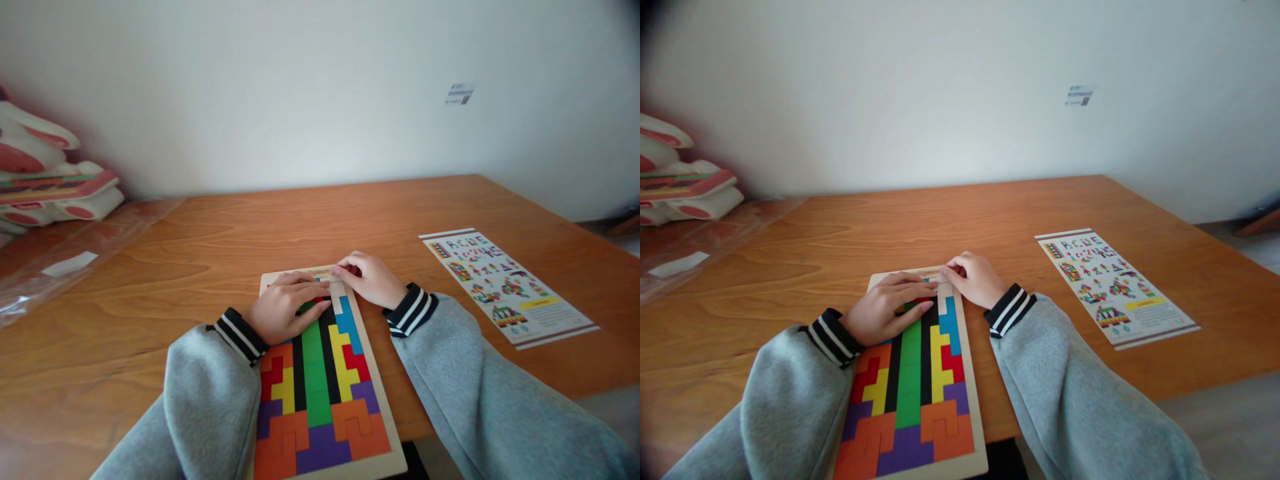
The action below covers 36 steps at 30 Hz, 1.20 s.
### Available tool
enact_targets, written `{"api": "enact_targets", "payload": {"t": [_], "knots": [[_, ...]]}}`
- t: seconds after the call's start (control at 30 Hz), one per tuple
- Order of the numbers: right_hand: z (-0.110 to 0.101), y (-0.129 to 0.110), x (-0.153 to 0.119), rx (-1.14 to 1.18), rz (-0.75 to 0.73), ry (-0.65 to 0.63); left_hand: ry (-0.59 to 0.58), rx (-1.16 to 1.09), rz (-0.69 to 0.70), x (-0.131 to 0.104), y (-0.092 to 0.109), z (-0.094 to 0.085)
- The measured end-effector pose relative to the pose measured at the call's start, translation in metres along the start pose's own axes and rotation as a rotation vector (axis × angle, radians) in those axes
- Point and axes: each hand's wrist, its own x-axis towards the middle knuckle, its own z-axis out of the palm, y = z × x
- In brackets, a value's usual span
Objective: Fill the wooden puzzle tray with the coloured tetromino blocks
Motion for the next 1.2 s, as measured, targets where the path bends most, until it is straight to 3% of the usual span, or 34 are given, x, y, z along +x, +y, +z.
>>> {"api": "enact_targets", "payload": {"t": [0.43, 0.6, 0.77, 0.9, 1.0, 1.2], "knots": [[0.002, 0.004, -0.002, 0.071, -0.015, 0.001, 0.025, -0.03, 0.007, 0.001, 0.0, 0.0], [0.0, 0.002, -0.004, -0.008, -0.06, 0.019, 0.139, -0.008, -0.079, 0.002, -0.004, -0.005], [-0.006, 0.013, -0.003, -0.113, -0.118, 0.005, 0.3, 0.19, -0.265, -0.006, -0.023, -0.015], [-0.006, 0.024, -0.001, -0.187, -0.045, 0.039, 0.233, 0.261, -0.194, -0.021, -0.047, -0.032], [-0.003, 0.027, -0.001, -0.242, 0.014, 0.069, 0.262, 0.292, -0.199, -0.032, -0.061, -0.039], [-0.002, 0.034, 0.005, -0.29, 0.133, 0.223, 0.264, 0.244, -0.263, -0.034, -0.064, -0.033]]}}
